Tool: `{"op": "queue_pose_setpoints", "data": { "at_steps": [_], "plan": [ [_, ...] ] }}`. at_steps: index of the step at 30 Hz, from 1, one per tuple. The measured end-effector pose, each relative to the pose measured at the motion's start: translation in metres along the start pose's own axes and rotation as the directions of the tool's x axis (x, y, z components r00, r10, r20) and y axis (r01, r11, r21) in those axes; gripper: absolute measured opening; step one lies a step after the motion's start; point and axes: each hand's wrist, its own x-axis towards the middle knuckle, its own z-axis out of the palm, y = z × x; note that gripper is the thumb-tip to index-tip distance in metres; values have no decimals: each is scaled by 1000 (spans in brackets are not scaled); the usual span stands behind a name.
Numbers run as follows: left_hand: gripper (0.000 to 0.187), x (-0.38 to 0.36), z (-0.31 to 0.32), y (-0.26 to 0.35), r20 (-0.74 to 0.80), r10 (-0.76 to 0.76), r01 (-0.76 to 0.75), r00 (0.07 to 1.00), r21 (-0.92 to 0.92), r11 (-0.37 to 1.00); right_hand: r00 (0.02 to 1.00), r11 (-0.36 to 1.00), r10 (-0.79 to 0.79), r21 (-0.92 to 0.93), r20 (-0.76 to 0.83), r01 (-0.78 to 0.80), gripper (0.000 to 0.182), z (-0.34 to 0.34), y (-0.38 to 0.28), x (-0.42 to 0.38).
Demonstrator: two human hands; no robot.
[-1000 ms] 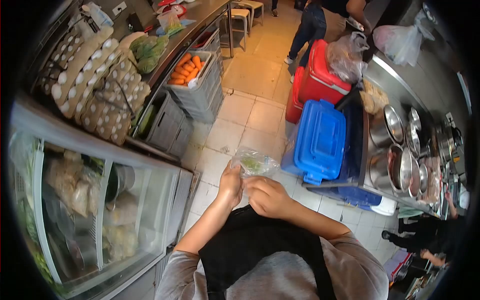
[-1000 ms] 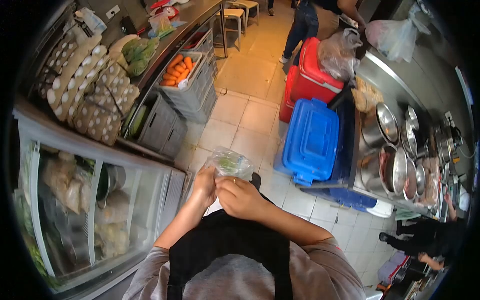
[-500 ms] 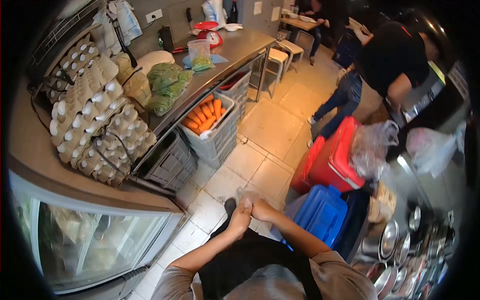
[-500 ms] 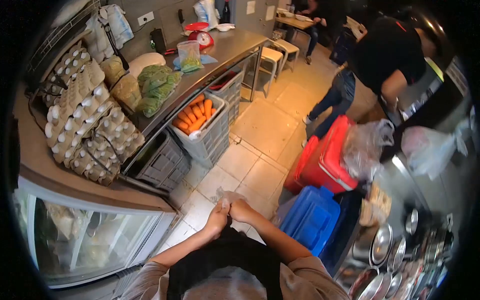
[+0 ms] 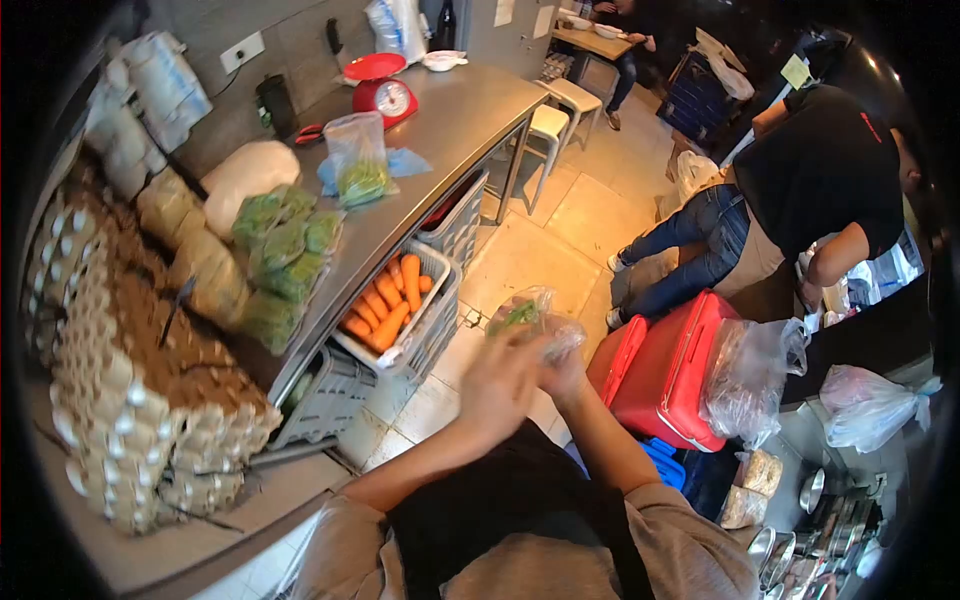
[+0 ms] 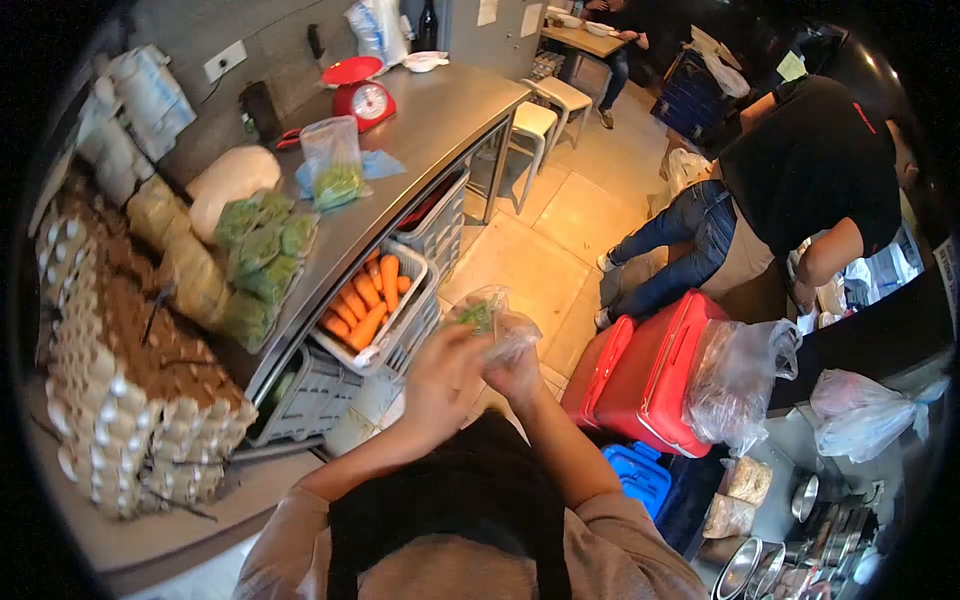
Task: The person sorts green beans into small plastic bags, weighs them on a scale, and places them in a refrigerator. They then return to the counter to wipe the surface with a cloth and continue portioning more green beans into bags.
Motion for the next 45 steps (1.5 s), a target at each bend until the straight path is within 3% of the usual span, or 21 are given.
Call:
{"op": "queue_pose_setpoints", "data": {
  "at_steps": [3,4,6,7,9,10,13,14,17,18,21,22,25,29,32,35,39,42,43,45],
  "plan": [
    [35,54,5,-57,-273,-195,241,942,149,959,996,997,82,2,39,-82,44,-15,-21,58],
    [37,66,20,-78,-199,-344,326,918,-118,938,991,993,114,-13,70,-113,44,-23,-25,78],
    [40,91,48,-122,22,-543,452,839,-583,675,988,992,118,-61,103,-113,41,-38,-34,117],
    [40,106,60,-137,-56,-529,424,847,-529,735,984,990,120,-86,130,-110,39,-41,-40,138],
    [40,136,81,-151,-200,-486,382,851,-399,833,987,975,161,-155,-10,-160,35,-34,-53,170],
    [48,150,85,-157,-207,-420,370,884,-240,898,981,964,175,-187,-81,-187,33,-32,-61,183],
    [62,193,92,-169,-333,-419,371,845,-201,907,950,915,304,-256,-71,-312,35,-33,-83,232],
    [69,204,90,-177,-346,-467,393,814,-263,881,909,881,400,-223,-120,-417,40,-26,-90,248],
    [65,216,77,-204,-383,-510,426,771,-285,859,894,847,447,-340,42,-408,40,-21,-93,292],
    [47,221,66,-204,-464,-473,387,749,-272,881,882,831,466,-375,64,-412,42,-19,-96,305],
    [26,242,30,-192,-460,-632,572,624,-282,770,878,811,445,-496,176,-311,39,-13,-90,349],
    [14,248,30,-202,-545,-600,553,586,-272,787,854,794,497,-477,152,-377,36,-12,-88,357],
    [14,262,30,-240,-589,-621,611,516,-255,749,802,780,579,-387,147,-492,34,-13,-79,382],
    [10,296,21,-261,-569,-531,613,628,-58,788,784,775,594,-390,179,-498,29,-13,-85,419],
    [8,319,20,-284,-601,-580,550,550,-263,793,795,773,606,-253,21,-583,30,-20,-96,449],
    [10,336,24,-309,-549,-681,500,485,-465,730,788,774,613,-249,61,-583,30,-20,-107,480],
    [9,375,29,-322,-483,-645,667,592,-156,729,760,701,649,-410,28,-583,31,-39,-118,536],
    [9,403,39,-357,-718,-394,626,574,75,776,724,646,689,-482,36,-592,30,-38,-134,575],
    [8,410,43,-365,-699,-537,620,472,-170,766,715,636,698,-494,41,-592,30,-50,-135,596],
    [6,425,48,-372,-543,-784,499,301,-611,614,701,616,713,-501,27,-608,29,-53,-139,628]
  ]
}}
